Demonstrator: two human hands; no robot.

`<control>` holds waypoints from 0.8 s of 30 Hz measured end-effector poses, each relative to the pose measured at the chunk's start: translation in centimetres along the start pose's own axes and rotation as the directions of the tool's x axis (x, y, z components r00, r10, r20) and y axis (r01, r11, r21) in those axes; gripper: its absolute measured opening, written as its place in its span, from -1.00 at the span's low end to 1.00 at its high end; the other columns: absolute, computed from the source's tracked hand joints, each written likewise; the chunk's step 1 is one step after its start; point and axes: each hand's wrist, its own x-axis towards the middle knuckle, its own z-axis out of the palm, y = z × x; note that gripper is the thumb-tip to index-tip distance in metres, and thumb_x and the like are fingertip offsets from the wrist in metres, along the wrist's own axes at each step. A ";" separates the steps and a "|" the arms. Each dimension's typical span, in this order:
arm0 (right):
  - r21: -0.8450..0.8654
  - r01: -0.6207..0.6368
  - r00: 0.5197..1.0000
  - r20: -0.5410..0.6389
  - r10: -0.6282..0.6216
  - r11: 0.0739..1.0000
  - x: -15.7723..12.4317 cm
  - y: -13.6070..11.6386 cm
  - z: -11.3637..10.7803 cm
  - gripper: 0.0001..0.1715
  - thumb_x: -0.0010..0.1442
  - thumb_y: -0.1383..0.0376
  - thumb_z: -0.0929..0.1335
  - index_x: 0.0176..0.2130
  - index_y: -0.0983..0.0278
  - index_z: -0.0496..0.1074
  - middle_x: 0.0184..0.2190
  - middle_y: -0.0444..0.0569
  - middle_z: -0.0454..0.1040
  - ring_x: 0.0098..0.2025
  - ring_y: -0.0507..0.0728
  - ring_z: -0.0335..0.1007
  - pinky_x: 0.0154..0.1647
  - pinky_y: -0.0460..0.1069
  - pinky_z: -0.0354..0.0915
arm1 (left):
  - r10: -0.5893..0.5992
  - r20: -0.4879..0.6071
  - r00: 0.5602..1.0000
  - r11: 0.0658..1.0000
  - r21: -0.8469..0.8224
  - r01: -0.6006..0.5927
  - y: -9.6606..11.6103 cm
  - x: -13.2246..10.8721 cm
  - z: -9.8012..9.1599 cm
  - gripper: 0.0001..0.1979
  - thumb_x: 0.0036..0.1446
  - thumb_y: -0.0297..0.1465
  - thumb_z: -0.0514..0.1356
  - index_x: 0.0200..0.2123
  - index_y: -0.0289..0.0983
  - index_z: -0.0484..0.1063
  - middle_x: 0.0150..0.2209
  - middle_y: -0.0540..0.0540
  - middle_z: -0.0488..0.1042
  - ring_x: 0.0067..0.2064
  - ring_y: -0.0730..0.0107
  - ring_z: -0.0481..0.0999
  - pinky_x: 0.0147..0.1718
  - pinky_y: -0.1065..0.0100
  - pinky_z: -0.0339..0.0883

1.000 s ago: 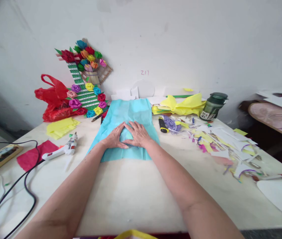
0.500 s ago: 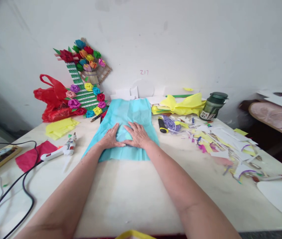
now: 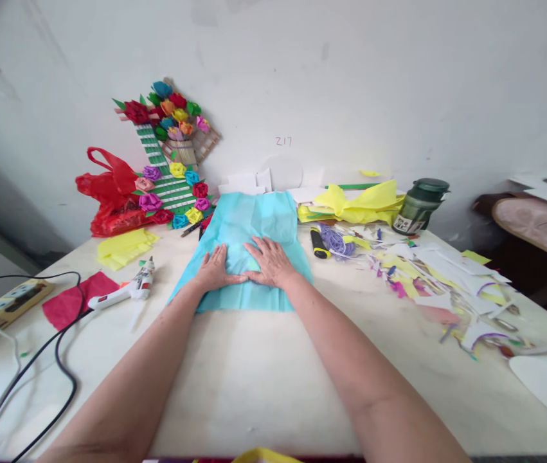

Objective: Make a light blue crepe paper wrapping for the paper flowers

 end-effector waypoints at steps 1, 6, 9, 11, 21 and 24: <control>0.001 0.000 1.000 0.002 0.000 1.000 0.0 0.0 0.0 -0.13 0.10 -0.12 0.17 0.23 0.30 0.00 0.22 0.18 -0.03 0.19 0.34 -0.11 0.10 0.23 -0.04 | 0.010 0.006 1.000 1.000 -0.019 -0.010 -0.1 0.0 0.1 0.13 -0.21 0.18 0.04 0.25 -0.42 -0.32 0.28 -0.29 -0.23 0.29 0.12 -0.31 0.20 0.10 -0.36; 0.019 -0.004 1.000 0.000 0.004 1.000 0.0 -0.1 -0.3 -0.09 0.07 -0.16 0.16 0.23 0.31 0.01 0.23 0.18 -0.04 0.20 0.34 -0.12 0.12 0.23 -0.07 | 0.065 0.007 0.998 0.997 -0.040 -0.065 -0.4 -0.2 0.0 0.18 -0.23 0.18 0.05 0.25 -0.36 -0.45 0.29 -0.25 -0.31 0.29 0.09 -0.39 0.17 -0.01 -0.43; 0.023 -0.005 1.000 -0.004 0.005 1.000 -0.1 -0.1 -0.3 -0.08 0.07 -0.17 0.16 0.23 0.30 0.01 0.23 0.17 -0.04 0.20 0.34 -0.12 0.13 0.22 -0.08 | 0.072 0.014 0.997 0.997 -0.006 -0.072 -0.4 -0.3 -0.2 0.13 -0.19 0.16 0.03 0.26 -0.33 -0.45 0.29 -0.23 -0.31 0.28 0.09 -0.43 0.15 -0.07 -0.48; 0.025 -0.010 1.000 -0.004 0.010 1.000 -0.1 -0.1 -0.2 -0.08 0.07 -0.17 0.16 0.23 0.29 0.00 0.23 0.16 -0.05 0.20 0.34 -0.13 0.12 0.22 -0.08 | 0.070 0.021 0.997 0.997 0.021 -0.070 -0.4 -0.2 -0.3 0.11 -0.18 0.16 0.02 0.26 -0.33 -0.43 0.29 -0.24 -0.26 0.28 0.06 -0.44 0.14 -0.12 -0.50; 0.051 -0.039 0.998 0.041 0.037 0.998 0.1 -0.1 0.1 -0.09 0.06 -0.12 0.21 0.24 0.28 -0.02 0.24 0.15 -0.07 0.21 0.36 -0.16 0.11 0.24 -0.05 | 0.235 -0.226 0.946 0.970 -0.011 -0.243 0.6 1.0 -1.1 0.10 -0.20 0.19 0.04 0.26 -0.32 -0.28 0.28 -0.25 -0.20 0.28 -0.01 -0.34 0.16 -0.09 -0.40; 0.058 -0.044 0.997 0.059 0.041 0.997 0.1 -0.1 -0.2 -0.09 0.05 -0.06 0.26 0.24 0.31 -0.02 0.24 0.16 -0.08 0.21 0.36 -0.18 0.12 0.23 -0.06 | 0.341 -0.264 0.902 0.918 -0.114 -0.380 1.4 1.7 -0.3 0.12 -0.23 0.21 0.05 0.25 -0.36 -0.21 0.27 -0.29 -0.13 0.28 0.02 -0.23 0.18 0.05 -0.18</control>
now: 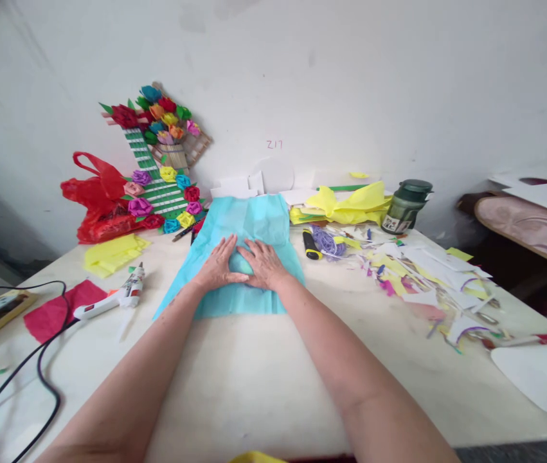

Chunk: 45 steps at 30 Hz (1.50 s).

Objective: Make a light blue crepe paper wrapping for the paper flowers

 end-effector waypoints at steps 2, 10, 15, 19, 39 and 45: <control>0.015 0.010 1.000 0.012 -0.010 1.000 0.1 0.1 -0.1 -0.09 0.05 -0.06 0.26 0.24 0.34 -0.02 0.24 0.17 -0.09 0.22 0.35 -0.18 0.13 0.23 -0.07 | 0.051 -0.022 0.998 0.997 -0.058 -0.052 0.1 0.1 0.7 0.11 -0.24 0.21 0.06 0.24 -0.38 -0.17 0.25 -0.31 -0.06 0.27 0.05 -0.12 0.18 0.10 -0.12; 0.215 -0.099 0.990 -0.081 0.119 0.972 0.0 1.5 0.0 -0.25 0.18 -0.01 0.13 0.23 0.30 -0.03 0.26 0.08 -0.08 0.26 0.21 -0.19 0.18 0.16 -0.08 | 0.043 -0.086 0.995 0.996 -0.079 -0.050 0.3 -0.5 1.3 0.17 -0.32 0.19 0.14 0.25 -0.35 -0.18 0.23 -0.32 0.00 0.23 0.05 0.01 0.16 0.09 -0.03; 0.230 -0.185 0.981 -0.011 0.192 0.956 -0.4 2.0 0.7 0.00 0.03 -0.17 0.21 0.25 0.30 -0.11 0.26 0.17 -0.12 0.25 0.29 -0.18 0.17 0.20 -0.06 | 0.015 -0.060 0.998 0.997 -0.073 -0.019 0.7 -0.5 1.0 0.15 -0.34 0.19 0.15 0.24 -0.30 -0.13 0.23 -0.29 -0.01 0.23 0.01 0.01 0.14 0.07 0.00; 0.202 -0.186 0.982 0.059 0.178 0.962 -0.6 2.2 0.8 0.05 0.01 -0.19 0.21 0.26 0.33 -0.13 0.26 0.20 -0.16 0.26 0.27 -0.19 0.19 0.16 -0.07 | -0.010 -0.007 1.000 0.999 -0.041 0.009 0.9 -0.5 0.6 0.13 -0.34 0.20 0.14 0.24 -0.29 -0.09 0.25 -0.27 -0.04 0.24 0.03 -0.03 0.16 0.09 -0.05; 0.141 -0.153 0.988 0.058 0.147 0.978 -0.8 2.2 0.8 -0.03 0.09 -0.17 0.13 0.26 0.34 -0.18 0.26 0.19 -0.16 0.27 0.24 -0.23 0.19 0.17 -0.10 | -0.033 0.067 0.997 0.999 -0.035 0.036 0.5 -0.3 0.8 0.08 -0.25 0.15 0.14 0.25 -0.29 -0.14 0.27 -0.22 -0.11 0.26 0.12 -0.08 0.19 0.17 -0.13; 0.136 -0.164 0.985 0.082 0.154 0.977 -0.8 2.0 0.5 -0.01 0.09 -0.17 0.13 0.26 0.37 -0.18 0.27 0.19 -0.20 0.28 0.23 -0.24 0.20 0.12 -0.11 | -0.029 0.069 0.997 0.999 -0.044 0.032 0.4 -0.3 0.7 0.08 -0.26 0.13 0.16 0.25 -0.28 -0.15 0.27 -0.23 -0.12 0.26 0.11 -0.09 0.19 0.15 -0.14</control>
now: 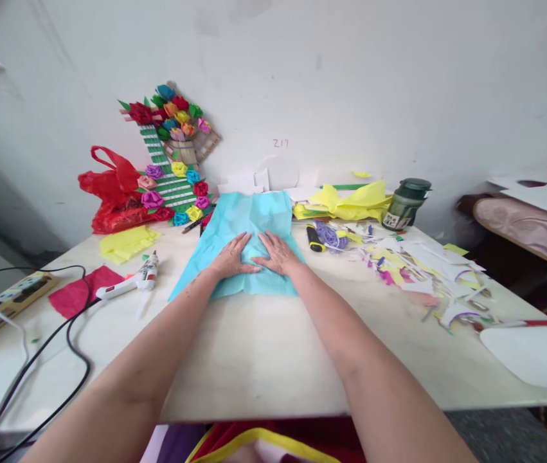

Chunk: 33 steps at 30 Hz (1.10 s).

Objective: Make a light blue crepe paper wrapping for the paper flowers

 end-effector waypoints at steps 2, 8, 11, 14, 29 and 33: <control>-0.021 -0.010 1.000 -0.006 0.010 1.000 0.0 0.0 0.0 -0.01 0.08 -0.17 0.14 0.26 0.36 -0.19 0.28 0.18 -0.25 0.28 0.26 -0.25 0.20 0.14 -0.11 | -0.004 -0.010 1.000 1.000 0.000 0.004 0.1 -0.1 -0.1 0.08 -0.27 0.13 0.17 0.24 -0.26 -0.14 0.27 -0.23 -0.11 0.26 0.11 -0.08 0.19 0.15 -0.13; -0.101 -0.016 0.998 -0.063 0.010 0.995 0.9 -1.0 -1.3 -0.14 0.14 -0.11 0.12 0.26 0.27 -0.14 0.29 0.08 -0.24 0.28 0.30 -0.27 0.18 0.28 -0.19 | 0.002 -0.029 1.000 1.000 -0.018 -0.002 0.7 -0.1 -0.1 0.10 -0.29 0.13 0.19 0.24 -0.29 -0.12 0.26 -0.26 -0.10 0.26 0.10 -0.09 0.19 0.12 -0.13; -0.104 0.039 0.984 -0.171 -0.057 0.994 1.9 -3.2 -2.5 -0.29 0.19 -0.04 0.10 0.21 0.26 0.05 0.25 0.05 -0.06 0.25 0.26 -0.16 0.19 0.26 -0.18 | 0.010 -0.036 0.999 1.000 -0.022 -0.011 0.7 0.1 -0.5 0.07 -0.23 0.09 0.18 0.24 -0.35 -0.14 0.27 -0.28 -0.14 0.27 0.11 -0.14 0.20 0.12 -0.16; -0.034 0.136 0.958 -0.251 -0.141 0.990 3.1 -5.8 -3.1 -0.41 0.24 0.05 0.07 0.12 0.29 0.21 0.13 0.04 0.21 0.16 0.16 0.06 0.17 0.12 -0.05 | -0.012 -0.064 0.998 1.000 -0.013 0.011 0.2 -0.3 -2.4 -0.03 -0.14 0.00 0.17 0.23 -0.38 -0.11 0.27 -0.25 -0.11 0.27 0.12 -0.14 0.19 0.14 -0.15; 0.188 0.242 0.969 -0.001 -0.246 0.952 6.6 -20.5 1.7 -0.68 0.14 0.31 0.18 -0.27 0.22 0.50 -0.28 -0.04 0.53 -0.21 0.10 0.42 -0.25 -0.09 0.24 | -0.604 -0.072 0.794 0.742 0.312 0.593 -8.2 -13.4 -13.1 -0.54 -0.20 -0.44 0.10 -0.12 -0.23 0.31 -0.04 -0.16 0.39 0.02 0.12 0.33 0.08 0.07 0.04; 0.173 0.142 0.971 0.169 -0.172 0.975 7.1 -24.0 3.2 -0.67 0.11 0.20 0.21 -0.23 0.24 0.48 -0.28 0.03 0.53 -0.23 0.15 0.44 -0.33 -0.06 0.27 | -0.617 -0.118 0.778 0.727 0.293 0.621 -9.2 -15.0 -12.6 -0.56 -0.17 -0.48 0.08 -0.11 -0.25 0.27 -0.05 -0.16 0.38 0.03 0.21 0.31 0.15 0.07 -0.13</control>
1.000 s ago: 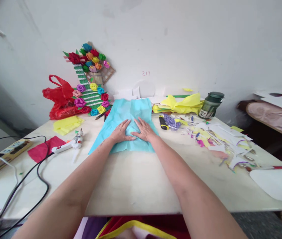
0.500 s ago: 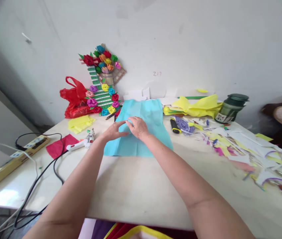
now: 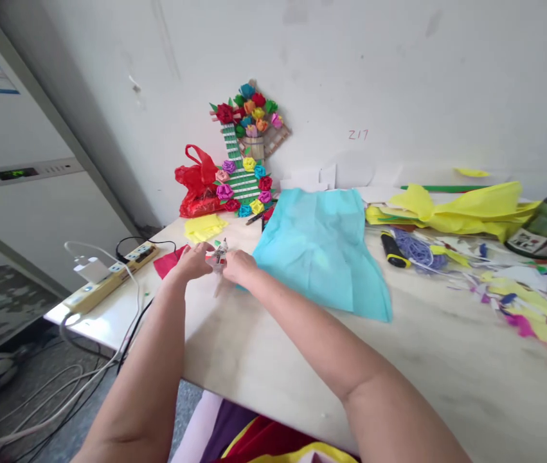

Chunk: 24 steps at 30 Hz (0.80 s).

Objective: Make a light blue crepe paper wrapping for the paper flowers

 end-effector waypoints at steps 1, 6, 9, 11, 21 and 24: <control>0.004 -0.040 0.999 0.031 0.040 0.999 0.3 -0.5 0.3 -0.64 0.10 0.16 0.22 -0.21 0.25 0.47 -0.26 0.06 0.52 -0.22 0.17 0.44 -0.33 -0.04 0.29 | -0.011 -0.013 1.000 1.000 -0.008 0.011 -0.2 -0.1 0.2 -0.58 -0.16 -0.47 0.08 -0.12 -0.26 0.27 -0.07 -0.16 0.39 0.02 0.22 0.32 0.15 0.08 -0.13; 0.020 -0.194 0.976 0.099 0.192 0.981 1.2 -2.4 0.9 -0.53 0.07 0.08 0.24 -0.14 0.31 0.44 -0.20 0.15 0.49 -0.15 0.23 0.42 -0.26 0.03 0.32 | -0.037 -0.082 0.996 0.999 -0.023 0.035 -0.5 -0.2 0.8 -0.67 -0.07 -0.39 0.08 -0.15 -0.25 0.31 -0.11 -0.16 0.41 -0.03 0.16 0.35 0.07 0.12 0.01; 0.019 -0.236 0.968 0.087 0.234 0.971 1.4 -3.0 0.8 -0.57 0.05 0.16 0.26 -0.14 0.33 0.44 -0.18 0.17 0.48 -0.13 0.23 0.41 -0.21 0.03 0.32 | -0.060 -0.091 0.994 0.998 -0.007 0.059 -0.2 -0.5 0.8 -0.67 -0.07 -0.40 0.08 -0.15 -0.23 0.34 -0.11 -0.14 0.41 -0.03 0.12 0.33 -0.03 0.17 0.13; 0.059 -0.272 0.961 0.074 0.268 0.960 1.5 -3.0 0.7 -0.58 0.03 0.17 0.27 -0.15 0.33 0.45 -0.18 0.16 0.48 -0.12 0.22 0.41 -0.21 0.02 0.31 | -0.076 -0.092 0.993 0.997 -0.011 0.076 0.0 -0.7 0.6 -0.66 -0.06 -0.41 0.07 -0.14 -0.19 0.34 -0.09 -0.11 0.40 -0.04 0.13 0.33 -0.11 0.21 0.19; 0.682 -0.405 0.866 0.074 0.494 0.609 1.6 -1.0 1.2 -0.80 -0.18 0.21 0.40 -0.55 0.32 0.40 -0.66 -0.07 0.42 -0.56 0.08 0.36 -0.66 -0.12 0.13 | -0.106 -0.127 0.986 0.987 -0.134 0.089 0.9 -0.4 1.0 -0.64 -0.10 -0.47 0.12 -0.15 -0.15 0.33 -0.09 -0.04 0.40 -0.15 0.27 0.42 -0.40 0.39 0.24; 0.860 -0.302 0.870 0.072 0.488 0.411 0.7 -0.7 -0.3 -0.91 -0.21 0.40 0.37 -0.60 0.31 0.31 -0.79 -0.19 0.28 -0.71 -0.03 0.20 -0.72 -0.15 0.03 | -0.111 -0.210 0.971 0.976 -0.209 0.067 1.7 0.0 0.9 -0.64 -0.13 -0.48 0.13 -0.18 -0.16 0.35 -0.12 -0.04 0.42 -0.20 0.30 0.43 -0.39 0.40 0.23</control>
